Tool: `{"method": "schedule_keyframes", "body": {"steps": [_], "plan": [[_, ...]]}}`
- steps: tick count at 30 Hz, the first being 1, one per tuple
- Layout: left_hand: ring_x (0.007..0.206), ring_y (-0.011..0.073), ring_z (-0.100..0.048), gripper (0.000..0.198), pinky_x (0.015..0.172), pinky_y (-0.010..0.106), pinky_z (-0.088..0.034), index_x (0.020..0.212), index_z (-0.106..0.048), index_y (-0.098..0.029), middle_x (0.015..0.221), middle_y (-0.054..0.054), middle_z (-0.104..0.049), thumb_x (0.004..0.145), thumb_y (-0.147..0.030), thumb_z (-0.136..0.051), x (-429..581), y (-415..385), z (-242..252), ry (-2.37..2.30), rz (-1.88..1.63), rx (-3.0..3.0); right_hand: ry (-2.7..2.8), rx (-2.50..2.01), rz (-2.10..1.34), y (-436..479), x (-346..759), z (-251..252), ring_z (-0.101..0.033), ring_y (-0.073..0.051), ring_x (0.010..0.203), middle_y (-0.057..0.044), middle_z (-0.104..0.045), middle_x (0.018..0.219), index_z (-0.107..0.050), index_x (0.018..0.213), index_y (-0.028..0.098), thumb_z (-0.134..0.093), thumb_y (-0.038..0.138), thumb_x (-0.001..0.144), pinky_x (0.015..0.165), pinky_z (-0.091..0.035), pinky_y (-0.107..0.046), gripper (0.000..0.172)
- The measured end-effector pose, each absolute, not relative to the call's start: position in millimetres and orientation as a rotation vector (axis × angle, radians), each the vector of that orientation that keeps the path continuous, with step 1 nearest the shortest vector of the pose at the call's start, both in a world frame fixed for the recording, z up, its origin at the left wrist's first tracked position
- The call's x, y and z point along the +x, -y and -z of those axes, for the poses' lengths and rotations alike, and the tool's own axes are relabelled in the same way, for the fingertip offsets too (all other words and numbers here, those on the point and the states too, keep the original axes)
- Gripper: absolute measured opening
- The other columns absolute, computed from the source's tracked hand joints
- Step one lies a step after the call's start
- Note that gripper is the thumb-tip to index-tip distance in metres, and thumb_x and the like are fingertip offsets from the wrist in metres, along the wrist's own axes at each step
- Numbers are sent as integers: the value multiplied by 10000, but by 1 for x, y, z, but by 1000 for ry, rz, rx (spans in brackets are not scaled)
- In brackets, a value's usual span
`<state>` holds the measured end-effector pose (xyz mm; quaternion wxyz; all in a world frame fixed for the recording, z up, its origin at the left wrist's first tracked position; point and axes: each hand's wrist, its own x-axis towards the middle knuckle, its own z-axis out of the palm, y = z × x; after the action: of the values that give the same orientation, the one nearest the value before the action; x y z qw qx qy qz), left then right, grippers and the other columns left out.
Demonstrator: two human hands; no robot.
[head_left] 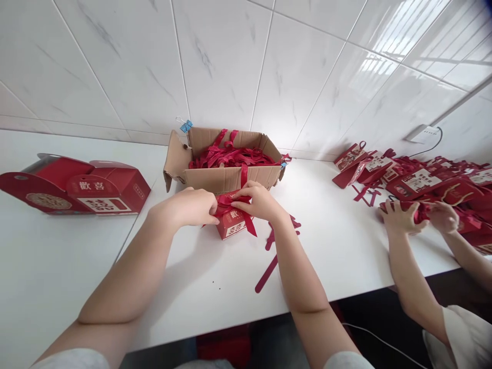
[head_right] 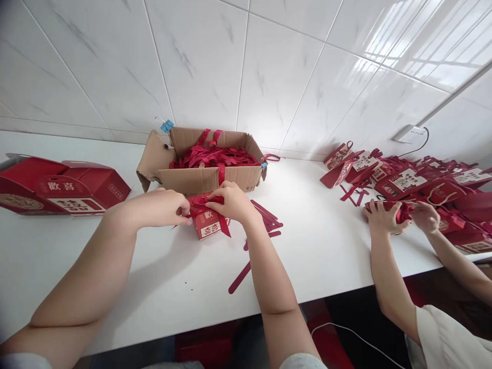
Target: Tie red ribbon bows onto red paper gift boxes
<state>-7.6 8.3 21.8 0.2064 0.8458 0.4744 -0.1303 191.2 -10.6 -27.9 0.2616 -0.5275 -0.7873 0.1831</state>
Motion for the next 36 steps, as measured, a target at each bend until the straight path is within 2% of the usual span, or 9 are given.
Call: {"method": "schedule_keyframes", "body": {"steps": [3, 6, 11, 16, 20, 25, 28, 31, 36], "plan": [[456, 153, -357, 342, 516, 319, -215, 498, -348, -192, 511, 14, -414, 726, -333, -561, -5, -6, -22, -1301, 378, 2327, 2107, -1455, -526, 10, 191, 29, -546, -140, 764, -33, -645, 818, -713, 771, 185, -650, 276, 818, 695, -408, -266, 120], [421, 113, -236, 366, 498, 320, -187, 519, -280, -182, 514, 0, -347, 743, -304, -543, -5, 2, -25, -1225, 351, 2336, 2112, -1475, -565, 9, 190, 30, -534, -118, 678, -4, -674, 765, -674, 735, 186, -621, 270, 821, 638, -366, -252, 132], [433, 132, -295, 325, 487, 325, -212, 522, -351, -187, 506, 17, -417, 799, -285, -490, 7, 16, -22, -1079, 301, 2452, 2086, -1552, -534, 6, 188, 33, -517, -115, 636, 16, -671, 715, -627, 672, 192, -615, 280, 805, 612, -338, -251, 159], [415, 121, -281, 362, 469, 324, -218, 486, -358, -185, 498, 19, -463, 793, -300, -511, 25, 19, -13, -1053, 379, 2520, 2054, -1589, -541, 5, 188, 35, -544, -124, 670, 14, -679, 734, -616, 652, 195, -612, 275, 801, 627, -348, -254, 169], [454, 157, -461, 401, 482, 308, -293, 462, -522, -191, 527, 42, -586, 753, -462, -574, 13, 12, -21, -1004, 529, 2312, 2040, -1560, -570, 10, 195, 28, -555, -128, 699, -4, -695, 777, -686, 727, 201, -620, 300, 817, 635, -366, -254, 149], [492, 162, -501, 321, 479, 291, -289, 657, -654, -242, 637, 19, -630, 789, -493, -505, -23, -10, -36, -1248, 283, 2353, 2033, -1429, -782, 21, 211, 12, -548, -114, 654, -12, -689, 774, -732, 975, 232, -566, 465, 859, 611, -390, -246, 308], [651, 187, -583, 270, 533, 276, -363, 886, -670, -271, 839, 20, -663, 777, -467, -521, -28, -24, -32, -1347, 44, 2412, 2013, -1405, -818, 25, 219, 9, -529, -107, 609, -11, -670, 747, -712, 1038, 227, -536, 494, 870, 582, -389, -244, 361], [853, 212, -604, 391, 632, 271, -427, 1097, -613, -282, 1042, 39, -627, 775, -485, -521, -17, -34, -19, -1230, -97, 2472, 1975, -1396, -751, 21, 219, 13, -530, -110, 629, -14, -669, 776, -689, 1048, 209, -508, 456, 892, 597, -392, -246, 344], [849, 216, -594, 463, 668, 295, -432, 1163, -577, -284, 1080, 50, -571, 771, -522, -513, 0, -43, 0, -1081, 23, 2441, 1860, -1553, -592, 9, 207, 25, -510, -118, 632, -6, -620, 706, -676, 958, 188, -435, 477, 914, 604, -366, -251, 379]]}}
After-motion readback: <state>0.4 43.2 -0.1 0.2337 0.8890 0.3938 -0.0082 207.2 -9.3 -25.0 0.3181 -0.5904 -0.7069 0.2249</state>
